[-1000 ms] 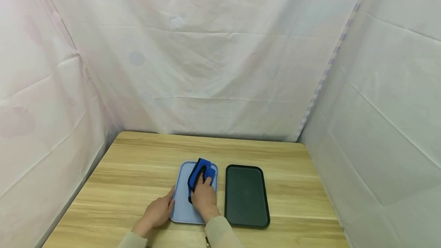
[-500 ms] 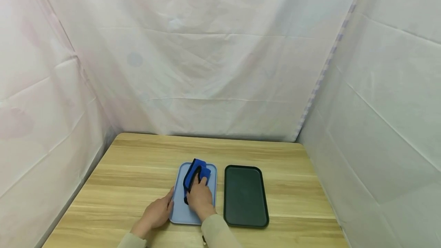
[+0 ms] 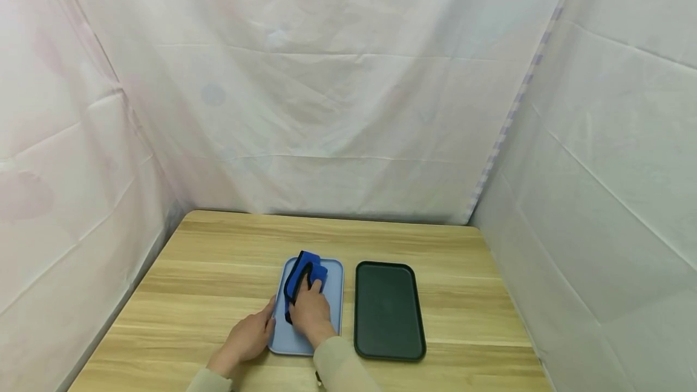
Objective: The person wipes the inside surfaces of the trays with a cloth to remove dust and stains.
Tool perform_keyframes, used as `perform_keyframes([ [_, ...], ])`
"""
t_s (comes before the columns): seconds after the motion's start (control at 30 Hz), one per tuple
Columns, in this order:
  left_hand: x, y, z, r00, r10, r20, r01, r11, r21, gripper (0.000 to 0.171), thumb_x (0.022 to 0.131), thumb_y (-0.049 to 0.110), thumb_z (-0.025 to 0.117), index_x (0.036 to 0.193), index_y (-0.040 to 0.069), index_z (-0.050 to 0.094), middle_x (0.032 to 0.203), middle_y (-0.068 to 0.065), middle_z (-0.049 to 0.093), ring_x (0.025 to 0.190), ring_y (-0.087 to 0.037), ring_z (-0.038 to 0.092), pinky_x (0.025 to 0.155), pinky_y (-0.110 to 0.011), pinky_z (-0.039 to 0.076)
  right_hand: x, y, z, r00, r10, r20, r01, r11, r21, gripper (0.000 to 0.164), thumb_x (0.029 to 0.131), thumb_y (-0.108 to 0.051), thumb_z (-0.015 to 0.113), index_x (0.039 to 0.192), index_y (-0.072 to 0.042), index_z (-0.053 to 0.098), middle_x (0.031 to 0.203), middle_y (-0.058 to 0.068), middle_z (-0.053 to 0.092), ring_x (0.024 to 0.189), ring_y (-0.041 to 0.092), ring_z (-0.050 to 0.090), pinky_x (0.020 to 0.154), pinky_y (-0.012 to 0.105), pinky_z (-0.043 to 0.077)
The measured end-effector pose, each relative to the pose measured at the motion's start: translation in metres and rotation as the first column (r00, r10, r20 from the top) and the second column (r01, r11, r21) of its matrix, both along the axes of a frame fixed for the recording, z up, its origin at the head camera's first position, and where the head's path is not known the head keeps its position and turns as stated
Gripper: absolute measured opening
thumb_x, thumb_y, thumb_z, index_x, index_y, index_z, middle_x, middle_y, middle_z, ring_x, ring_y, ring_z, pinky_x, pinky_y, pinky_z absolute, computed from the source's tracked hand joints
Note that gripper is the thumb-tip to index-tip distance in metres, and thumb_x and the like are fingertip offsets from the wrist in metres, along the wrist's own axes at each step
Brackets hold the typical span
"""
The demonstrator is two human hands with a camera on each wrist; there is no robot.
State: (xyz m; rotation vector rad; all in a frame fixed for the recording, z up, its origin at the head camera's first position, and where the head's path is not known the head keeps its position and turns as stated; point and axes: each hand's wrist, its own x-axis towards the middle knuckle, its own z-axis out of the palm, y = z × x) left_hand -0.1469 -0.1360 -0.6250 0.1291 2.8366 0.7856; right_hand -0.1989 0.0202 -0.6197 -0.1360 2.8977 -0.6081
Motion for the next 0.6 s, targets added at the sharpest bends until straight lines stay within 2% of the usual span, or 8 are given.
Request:
perform_keyframes([
  [0.37, 0.0006, -0.0011, 0.0006, 1.0, 0.003, 0.028, -0.003, 1.0, 0.011, 0.056, 0.104, 0.018, 0.054, 0.156, 0.001, 0.043, 0.091, -0.016, 0.073, 0.063, -0.02, 0.054, 0.059, -0.041, 0.047, 0.0017, -0.0067, 0.0034, 1.0, 0.017, -0.012, -0.018, 1.0, -0.021, 0.083, 0.097, -0.04, 0.072, 0.161, -0.002, 0.034, 0.137, 0.03, 0.048, 0.07, 0.028, 0.063, 0.063, 0.041, 0.055],
  [0.6, -0.0004, -0.0007, -0.0019, 1.0, -0.003, 0.003, 0.003, 1.0, 0.001, 0.055, 0.104, 0.018, 0.054, 0.155, 0.0, 0.044, 0.101, -0.02, 0.075, 0.066, -0.02, 0.058, 0.061, -0.044, 0.05, 0.0019, -0.0082, 0.0031, 0.999, 0.027, -0.017, -0.028, 0.999, -0.024, 0.086, 0.095, -0.041, 0.074, 0.161, -0.003, 0.034, 0.139, 0.03, 0.048, 0.069, 0.029, 0.064, 0.063, 0.043, 0.055],
])
